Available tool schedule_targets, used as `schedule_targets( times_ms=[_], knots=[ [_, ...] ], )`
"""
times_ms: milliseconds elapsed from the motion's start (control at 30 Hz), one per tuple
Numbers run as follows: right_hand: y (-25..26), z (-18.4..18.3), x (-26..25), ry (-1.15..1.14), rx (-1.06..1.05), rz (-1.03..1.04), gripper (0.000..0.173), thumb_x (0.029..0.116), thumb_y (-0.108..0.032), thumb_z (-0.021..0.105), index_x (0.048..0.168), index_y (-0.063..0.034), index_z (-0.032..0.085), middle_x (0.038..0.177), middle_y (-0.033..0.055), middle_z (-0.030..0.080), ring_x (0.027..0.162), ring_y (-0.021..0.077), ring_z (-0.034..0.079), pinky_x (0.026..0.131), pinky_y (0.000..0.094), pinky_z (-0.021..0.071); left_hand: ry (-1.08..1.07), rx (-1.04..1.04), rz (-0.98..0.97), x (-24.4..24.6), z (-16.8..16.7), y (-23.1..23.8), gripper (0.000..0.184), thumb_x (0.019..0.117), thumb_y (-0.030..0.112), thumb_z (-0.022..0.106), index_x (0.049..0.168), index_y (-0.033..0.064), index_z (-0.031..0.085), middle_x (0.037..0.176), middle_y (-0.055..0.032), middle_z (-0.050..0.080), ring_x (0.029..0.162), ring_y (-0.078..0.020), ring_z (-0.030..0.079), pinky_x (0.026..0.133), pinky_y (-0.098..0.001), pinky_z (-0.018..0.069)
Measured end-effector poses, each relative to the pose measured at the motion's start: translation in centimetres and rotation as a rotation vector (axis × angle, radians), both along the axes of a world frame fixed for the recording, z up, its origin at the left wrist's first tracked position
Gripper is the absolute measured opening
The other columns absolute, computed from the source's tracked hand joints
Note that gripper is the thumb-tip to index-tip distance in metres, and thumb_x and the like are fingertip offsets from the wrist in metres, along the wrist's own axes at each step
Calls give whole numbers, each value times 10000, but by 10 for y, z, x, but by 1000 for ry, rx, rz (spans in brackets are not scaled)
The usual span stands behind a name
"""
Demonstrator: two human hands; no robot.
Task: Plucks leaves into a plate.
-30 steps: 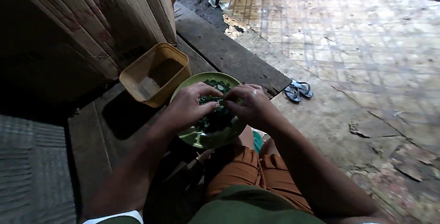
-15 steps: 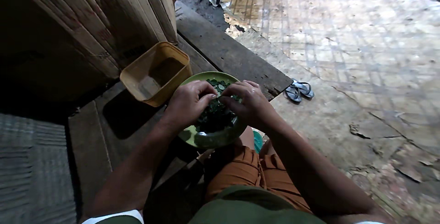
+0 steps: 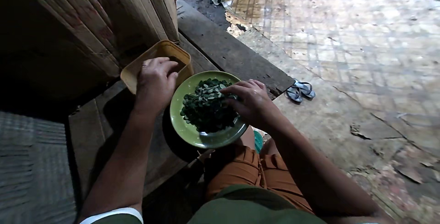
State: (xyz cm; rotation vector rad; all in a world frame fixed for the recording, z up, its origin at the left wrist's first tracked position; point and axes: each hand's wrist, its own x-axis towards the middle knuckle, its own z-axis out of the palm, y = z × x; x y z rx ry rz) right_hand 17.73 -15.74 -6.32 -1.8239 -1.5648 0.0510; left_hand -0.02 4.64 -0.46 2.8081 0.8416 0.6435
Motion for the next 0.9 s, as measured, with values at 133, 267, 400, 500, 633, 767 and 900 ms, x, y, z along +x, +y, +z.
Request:
schedule_targets(
  times_ms=[133,267,400,500,633,767,900],
  knots=[
    [-4,-1,4,23,14,-24,272,955,-151,656,1210,-158,749,1136,72,728,1112,293,647,1049,609,389,102,-153,-340,4,0,-28,242,998,185,643,1190,65,728,1174,-149,697,1110,-308,665,961,-528,533],
    [-9,-5,6,23,39,-65,258,955,-170,672,1199,-151,752,1117,72,731,1115,302,647,1055,610,391,279,-198,-477,11,-12,-50,369,893,253,797,1205,85,697,1217,-139,658,1138,-326,634,924,-542,543],
    [-11,-7,8,28,39,-87,256,956,-190,678,1197,-142,750,1108,77,730,1106,295,652,1052,607,394,301,-136,-443,19,-22,-63,295,883,169,792,1144,68,697,1131,-155,659,1062,-357,650,860,-546,556],
    [-11,-6,8,37,57,-98,239,953,-187,683,1171,-125,759,1077,88,732,1067,298,660,1044,605,399,181,-107,-424,20,-26,-58,157,938,64,687,1089,45,725,1076,-151,708,1012,-332,701,834,-548,580],
    [-12,-2,9,84,83,-97,225,967,-168,656,1157,-104,759,1073,87,739,1059,284,668,1039,580,407,-23,-341,-335,13,-5,-48,174,991,87,601,1105,66,731,1019,-59,730,910,-106,688,831,-330,570],
    [-9,3,3,181,95,-47,218,975,-183,667,1163,-114,756,1081,53,738,1058,215,667,1046,537,416,-218,-722,-248,12,4,-45,128,980,67,649,1086,64,720,944,22,726,815,1,673,753,-193,574],
    [-6,8,-2,286,114,-3,247,1014,-214,624,1212,-117,734,1153,20,732,1109,153,665,1070,500,437,-283,-983,-198,14,5,-47,128,992,24,620,1095,42,694,930,-2,715,805,-52,692,738,-234,604]
  ],
)
